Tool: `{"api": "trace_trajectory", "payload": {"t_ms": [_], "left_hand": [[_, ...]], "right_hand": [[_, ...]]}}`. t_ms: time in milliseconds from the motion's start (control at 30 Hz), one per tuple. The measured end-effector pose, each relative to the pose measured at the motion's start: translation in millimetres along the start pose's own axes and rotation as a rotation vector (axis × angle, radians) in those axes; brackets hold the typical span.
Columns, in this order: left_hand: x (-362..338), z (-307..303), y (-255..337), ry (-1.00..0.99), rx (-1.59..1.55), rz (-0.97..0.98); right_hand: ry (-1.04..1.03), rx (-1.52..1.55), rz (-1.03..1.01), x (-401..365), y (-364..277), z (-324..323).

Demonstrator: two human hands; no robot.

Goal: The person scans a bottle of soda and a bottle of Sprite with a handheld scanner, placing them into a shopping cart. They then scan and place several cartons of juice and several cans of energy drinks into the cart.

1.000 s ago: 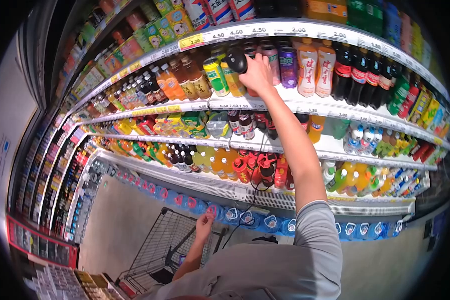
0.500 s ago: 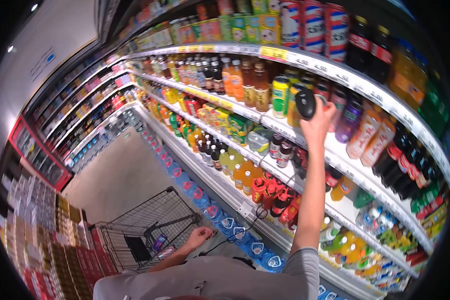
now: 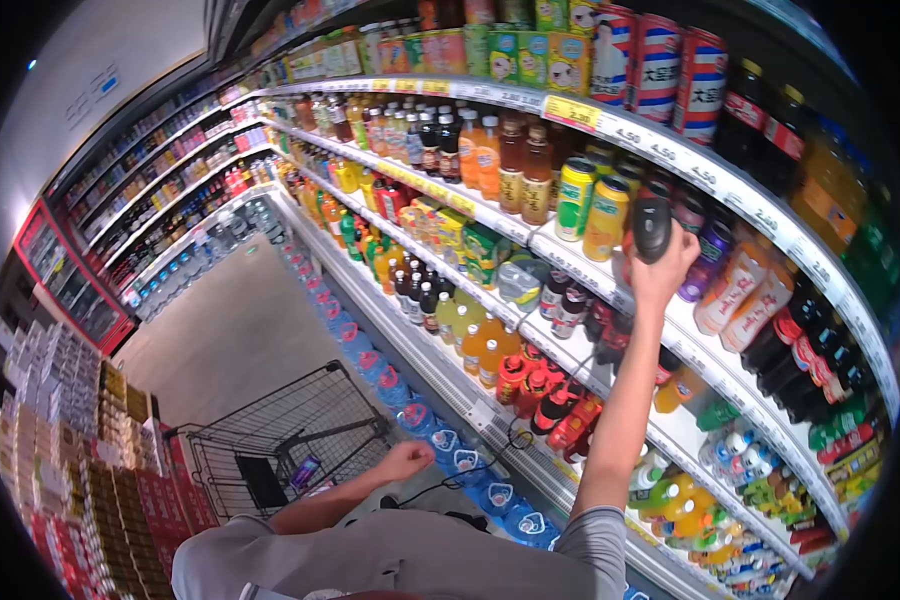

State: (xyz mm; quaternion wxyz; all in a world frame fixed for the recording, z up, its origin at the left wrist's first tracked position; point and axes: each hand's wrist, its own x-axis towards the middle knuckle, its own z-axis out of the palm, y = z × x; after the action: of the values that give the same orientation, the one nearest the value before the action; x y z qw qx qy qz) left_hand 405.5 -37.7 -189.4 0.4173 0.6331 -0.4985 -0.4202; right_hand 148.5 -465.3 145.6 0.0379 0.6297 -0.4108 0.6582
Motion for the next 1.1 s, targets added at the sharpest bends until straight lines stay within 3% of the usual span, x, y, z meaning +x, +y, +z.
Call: {"api": "trace_trajectory", "payload": {"t_ms": [100, 133, 167, 200, 300, 467, 567, 600, 667, 767, 867, 933, 1033, 1100], "left_hand": [[76.1, 7.9, 108.8, -0.074, 0.190, 0.210], [102.0, 21.1, 147.2, 0.034, 0.107, 0.426], [141.4, 24.7, 166.6, 0.020, 0.158, 0.639], [170.0, 28.6, 206.6, 0.001, 0.211, 0.541], [234.7, 48.7, 305.8, 0.223, 0.148, 0.873], [308.3, 85.3, 375.1, 0.385, 0.258, 0.975], [332.3, 105.4, 380.1, 0.376, 0.246, 1.024], [336.2, 106.6, 383.7, 0.254, 0.214, 1.017], [347.4, 115.2, 371.6, 0.225, 0.154, 1.054], [335.0, 112.9, 360.7, 0.281, 0.168, 1.040], [321.9, 106.4, 348.2, 0.158, 0.110, 1.046], [295.0, 92.5, 350.3, 0.097, 0.039, 1.031], [243.7, 65.5, 333.6, 0.104, 0.082, 0.985], [207.0, 39.6, 303.7, -0.015, 0.023, 0.922]], "right_hand": [[-0.040, 0.049, -0.071, 3.3, -4.4, -11.4], [-0.057, 0.111, -0.030, 1.2, -7.4, -14.4], [-0.076, 0.171, 0.010, -2.2, -10.9, -17.7], [-0.066, 0.163, -0.004, -6.2, -9.5, -18.9], [-0.045, 0.130, -0.048, -13.8, -15.0, -32.6], [-0.066, 0.177, -0.038, -23.3, -30.4, -63.7], [-0.047, 0.168, -0.066, -37.9, -13.1, -72.6], [-0.063, 0.206, -0.053, -40.5, -24.5, -82.0], [-0.136, 0.221, -0.053, -48.3, -23.4, -88.6], [-0.226, 0.244, -0.019, -68.5, -30.0, -99.6], [-0.222, 0.276, -0.012, -92.3, -34.9, -106.3], [-0.190, 0.306, -0.005, -108.7, -50.0, -110.0], [-0.306, 0.356, -0.045, -124.4, -88.3, -131.9], [-0.414, 0.368, -0.175, -137.1, -112.5, -145.0]]}}
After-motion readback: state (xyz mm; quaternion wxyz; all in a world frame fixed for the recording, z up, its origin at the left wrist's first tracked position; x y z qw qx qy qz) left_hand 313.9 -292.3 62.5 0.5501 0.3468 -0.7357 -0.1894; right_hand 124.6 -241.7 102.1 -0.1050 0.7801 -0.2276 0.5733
